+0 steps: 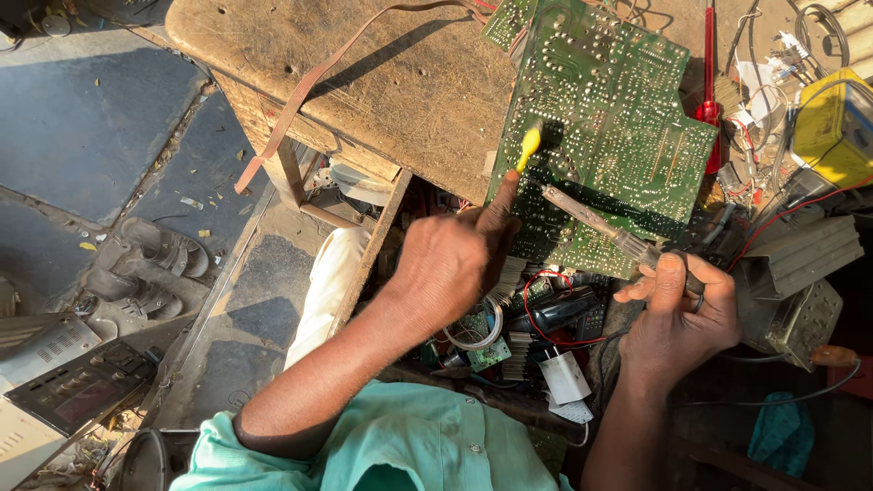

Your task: The person scrubs a green circuit board with a yellow toothbrush while holding a soldering iron in the other hand. The person repeatedly brushes the surface of the board and then sets the tools down.

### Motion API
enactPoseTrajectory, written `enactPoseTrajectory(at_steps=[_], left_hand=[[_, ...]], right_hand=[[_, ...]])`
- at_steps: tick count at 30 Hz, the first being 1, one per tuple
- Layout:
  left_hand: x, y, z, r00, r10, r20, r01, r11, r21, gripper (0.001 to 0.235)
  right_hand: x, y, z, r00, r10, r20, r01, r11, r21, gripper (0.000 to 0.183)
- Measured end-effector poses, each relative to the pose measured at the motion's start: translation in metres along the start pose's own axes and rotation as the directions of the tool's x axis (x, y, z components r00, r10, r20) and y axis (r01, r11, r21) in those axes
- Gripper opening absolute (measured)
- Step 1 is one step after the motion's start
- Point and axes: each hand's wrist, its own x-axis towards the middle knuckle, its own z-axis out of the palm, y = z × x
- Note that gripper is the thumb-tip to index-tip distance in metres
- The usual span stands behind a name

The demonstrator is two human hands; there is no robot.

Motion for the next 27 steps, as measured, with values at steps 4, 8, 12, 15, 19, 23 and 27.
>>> enactPoseTrajectory(at_steps=[4,8,12,15,19,23,27], left_hand=[[-0.001,0.016,0.013,0.997,0.042,0.063,-0.054,0.978,0.201,0.088],[-0.002,0.026,0.016,0.994,0.008,0.107,-0.029,0.979,0.201,0.080],[-0.009,0.022,-0.002,0.977,0.203,0.066,-0.190,0.967,-0.169,0.046],[-0.011,0.022,-0.014,0.989,0.140,0.055,-0.114,0.937,-0.329,0.033],[0.002,0.030,-0.025,0.949,-0.210,0.236,0.270,0.926,-0.262,0.049],[0.004,0.037,-0.030,0.991,0.057,0.123,-0.003,0.916,-0.401,0.039],[-0.001,0.025,-0.036,0.909,0.215,0.357,0.003,0.853,-0.522,0.036]], right_hand=[[-0.003,0.000,0.000,1.000,-0.024,0.010,0.024,1.000,-0.012,0.007],[-0.010,-0.005,0.004,0.999,-0.031,-0.042,0.034,0.997,0.064,0.009],[-0.009,-0.023,-0.006,0.941,-0.073,-0.330,0.161,0.955,0.248,0.011],[-0.001,-0.033,-0.029,0.882,-0.191,-0.431,0.254,0.963,0.093,0.015],[-0.008,-0.028,-0.034,0.904,-0.086,-0.419,0.173,0.969,0.175,0.023],[-0.016,-0.022,-0.028,0.940,-0.090,-0.331,0.159,0.969,0.187,0.021],[-0.017,-0.022,-0.015,0.956,-0.043,-0.289,0.112,0.967,0.228,0.019]])
